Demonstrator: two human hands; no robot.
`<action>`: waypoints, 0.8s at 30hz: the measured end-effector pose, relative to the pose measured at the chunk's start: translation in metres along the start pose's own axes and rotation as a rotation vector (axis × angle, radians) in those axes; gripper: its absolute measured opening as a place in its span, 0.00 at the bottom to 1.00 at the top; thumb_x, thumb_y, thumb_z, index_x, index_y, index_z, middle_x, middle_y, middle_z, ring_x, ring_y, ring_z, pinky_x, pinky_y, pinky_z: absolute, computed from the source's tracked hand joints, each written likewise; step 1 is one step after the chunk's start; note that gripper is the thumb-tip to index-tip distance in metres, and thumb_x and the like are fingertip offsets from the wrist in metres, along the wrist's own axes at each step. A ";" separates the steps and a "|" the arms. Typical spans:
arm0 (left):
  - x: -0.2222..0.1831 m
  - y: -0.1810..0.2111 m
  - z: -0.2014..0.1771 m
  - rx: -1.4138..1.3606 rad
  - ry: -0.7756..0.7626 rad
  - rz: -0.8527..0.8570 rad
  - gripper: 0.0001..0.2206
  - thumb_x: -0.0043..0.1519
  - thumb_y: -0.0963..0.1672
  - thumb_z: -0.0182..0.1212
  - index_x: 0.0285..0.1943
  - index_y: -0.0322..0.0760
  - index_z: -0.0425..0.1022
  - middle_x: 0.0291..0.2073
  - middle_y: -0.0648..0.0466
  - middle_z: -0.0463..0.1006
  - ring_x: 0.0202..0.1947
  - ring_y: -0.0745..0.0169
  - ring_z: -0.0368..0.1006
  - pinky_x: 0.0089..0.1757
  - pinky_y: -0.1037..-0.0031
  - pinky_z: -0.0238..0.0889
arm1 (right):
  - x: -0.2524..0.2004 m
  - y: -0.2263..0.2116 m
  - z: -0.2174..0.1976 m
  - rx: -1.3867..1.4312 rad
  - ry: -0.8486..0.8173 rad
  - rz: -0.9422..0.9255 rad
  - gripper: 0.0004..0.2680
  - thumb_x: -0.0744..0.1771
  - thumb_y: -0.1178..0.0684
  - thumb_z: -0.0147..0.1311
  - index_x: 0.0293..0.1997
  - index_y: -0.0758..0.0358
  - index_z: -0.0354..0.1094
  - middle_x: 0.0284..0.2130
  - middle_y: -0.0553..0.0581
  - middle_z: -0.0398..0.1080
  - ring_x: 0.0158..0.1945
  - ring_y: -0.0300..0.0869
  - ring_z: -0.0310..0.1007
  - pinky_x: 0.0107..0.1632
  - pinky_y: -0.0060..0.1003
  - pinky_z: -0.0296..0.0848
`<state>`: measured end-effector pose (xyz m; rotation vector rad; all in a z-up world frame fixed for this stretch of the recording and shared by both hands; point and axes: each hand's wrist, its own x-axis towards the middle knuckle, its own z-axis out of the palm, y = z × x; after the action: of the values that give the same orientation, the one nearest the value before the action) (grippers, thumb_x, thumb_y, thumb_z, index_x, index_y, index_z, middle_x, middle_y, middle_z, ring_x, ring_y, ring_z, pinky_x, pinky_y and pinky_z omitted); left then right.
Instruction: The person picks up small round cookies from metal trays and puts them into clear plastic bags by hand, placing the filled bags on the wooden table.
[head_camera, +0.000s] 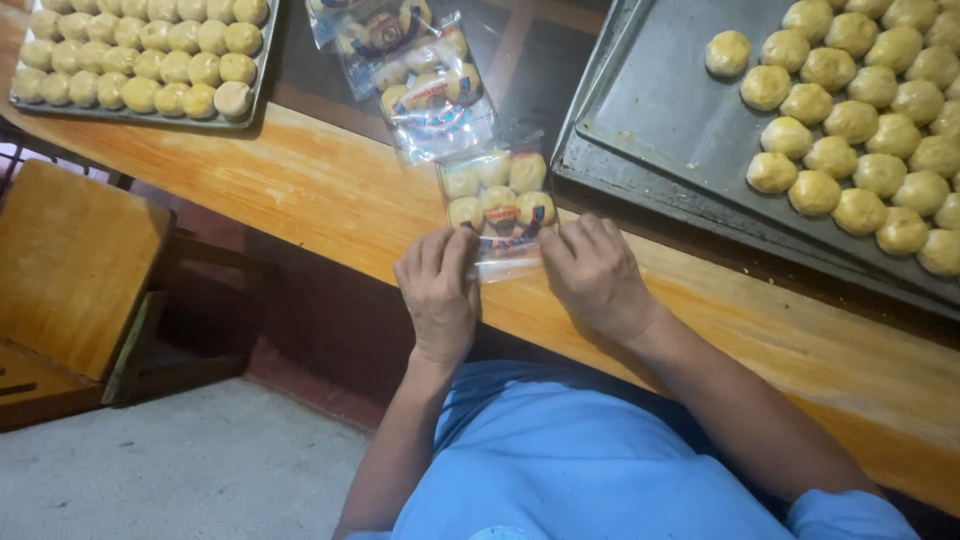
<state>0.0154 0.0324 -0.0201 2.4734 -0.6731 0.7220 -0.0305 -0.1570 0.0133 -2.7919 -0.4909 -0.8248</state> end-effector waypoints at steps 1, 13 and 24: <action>-0.001 -0.001 0.000 0.031 -0.013 0.027 0.12 0.56 0.41 0.59 0.49 0.49 0.75 0.43 0.58 0.73 0.49 0.58 0.68 0.46 0.69 0.57 | -0.001 0.000 0.000 -0.022 0.001 -0.028 0.05 0.63 0.62 0.55 0.41 0.64 0.67 0.24 0.52 0.59 0.28 0.44 0.64 0.31 0.36 0.65; -0.009 -0.001 -0.010 0.040 -0.099 0.100 0.17 0.46 0.40 0.61 0.44 0.52 0.76 0.41 0.60 0.71 0.49 0.57 0.66 0.44 0.68 0.54 | -0.003 -0.007 -0.015 0.027 0.018 0.004 0.08 0.64 0.62 0.52 0.47 0.69 0.71 0.20 0.54 0.62 0.24 0.45 0.65 0.28 0.35 0.66; 0.003 0.032 -0.015 -0.072 -0.028 0.294 0.14 0.58 0.49 0.58 0.51 0.45 0.74 0.43 0.54 0.73 0.50 0.54 0.67 0.49 0.64 0.53 | -0.018 -0.001 -0.001 0.089 -0.172 0.023 0.03 0.62 0.57 0.56 0.34 0.60 0.68 0.23 0.50 0.63 0.30 0.47 0.72 0.35 0.38 0.73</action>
<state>-0.0061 0.0154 0.0028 2.3482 -1.0690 0.7550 -0.0457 -0.1611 0.0035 -2.7928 -0.5091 -0.5464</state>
